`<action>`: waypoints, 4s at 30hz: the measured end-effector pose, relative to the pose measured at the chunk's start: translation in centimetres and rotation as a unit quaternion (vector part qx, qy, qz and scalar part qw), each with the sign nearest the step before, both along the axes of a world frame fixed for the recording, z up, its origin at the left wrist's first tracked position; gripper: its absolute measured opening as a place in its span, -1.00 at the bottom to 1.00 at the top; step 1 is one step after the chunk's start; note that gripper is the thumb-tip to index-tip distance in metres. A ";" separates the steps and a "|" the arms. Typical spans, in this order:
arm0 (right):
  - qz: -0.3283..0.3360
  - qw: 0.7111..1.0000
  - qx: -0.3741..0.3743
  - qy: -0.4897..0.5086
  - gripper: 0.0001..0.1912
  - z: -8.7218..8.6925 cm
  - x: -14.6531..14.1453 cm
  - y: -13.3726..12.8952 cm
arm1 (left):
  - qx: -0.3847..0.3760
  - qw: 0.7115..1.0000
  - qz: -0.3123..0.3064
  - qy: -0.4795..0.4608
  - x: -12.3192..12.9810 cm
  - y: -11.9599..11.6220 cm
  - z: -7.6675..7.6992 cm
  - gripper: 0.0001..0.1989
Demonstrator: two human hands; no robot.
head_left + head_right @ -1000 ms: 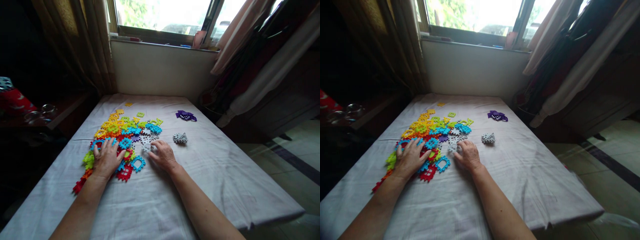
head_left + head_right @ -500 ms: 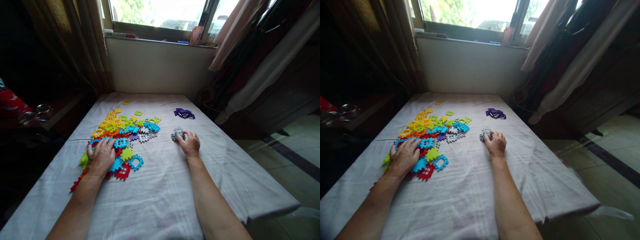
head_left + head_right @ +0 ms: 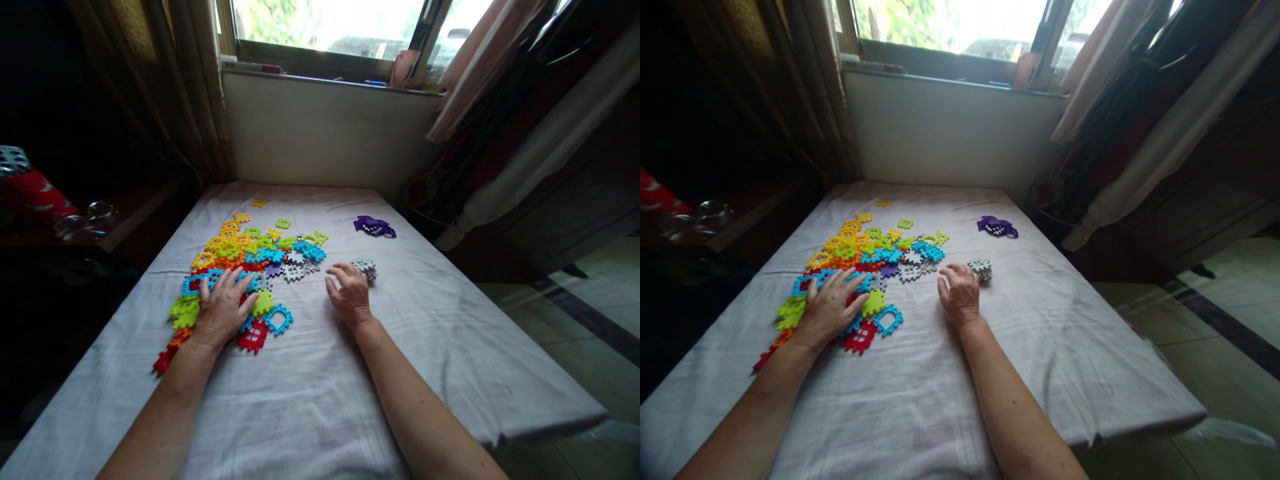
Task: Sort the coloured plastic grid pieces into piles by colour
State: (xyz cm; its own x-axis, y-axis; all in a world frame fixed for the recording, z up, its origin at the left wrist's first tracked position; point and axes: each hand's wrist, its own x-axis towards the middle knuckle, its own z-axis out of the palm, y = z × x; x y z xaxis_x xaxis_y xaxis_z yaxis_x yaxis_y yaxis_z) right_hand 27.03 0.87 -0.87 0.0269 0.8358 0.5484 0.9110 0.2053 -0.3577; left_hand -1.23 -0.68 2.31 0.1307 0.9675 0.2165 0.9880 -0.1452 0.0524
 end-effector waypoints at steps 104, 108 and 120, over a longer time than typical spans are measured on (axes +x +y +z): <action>-0.034 0.989 -0.095 -0.108 -0.69 1.3 2.6 4.2 | 0.029 0.998 -0.057 -0.019 2.2 -0.1 -2.8 -0.56; 0.048 0.977 -0.158 -0.132 -0.73 1.4 -0.8 4.4 | 0.022 0.998 -0.055 -0.022 2.2 -0.1 -2.7 -0.56; 0.008 0.996 -0.051 -0.067 -0.83 0.5 3.0 3.5 | 0.023 0.998 -0.062 -0.009 1.9 -0.1 -2.9 -0.55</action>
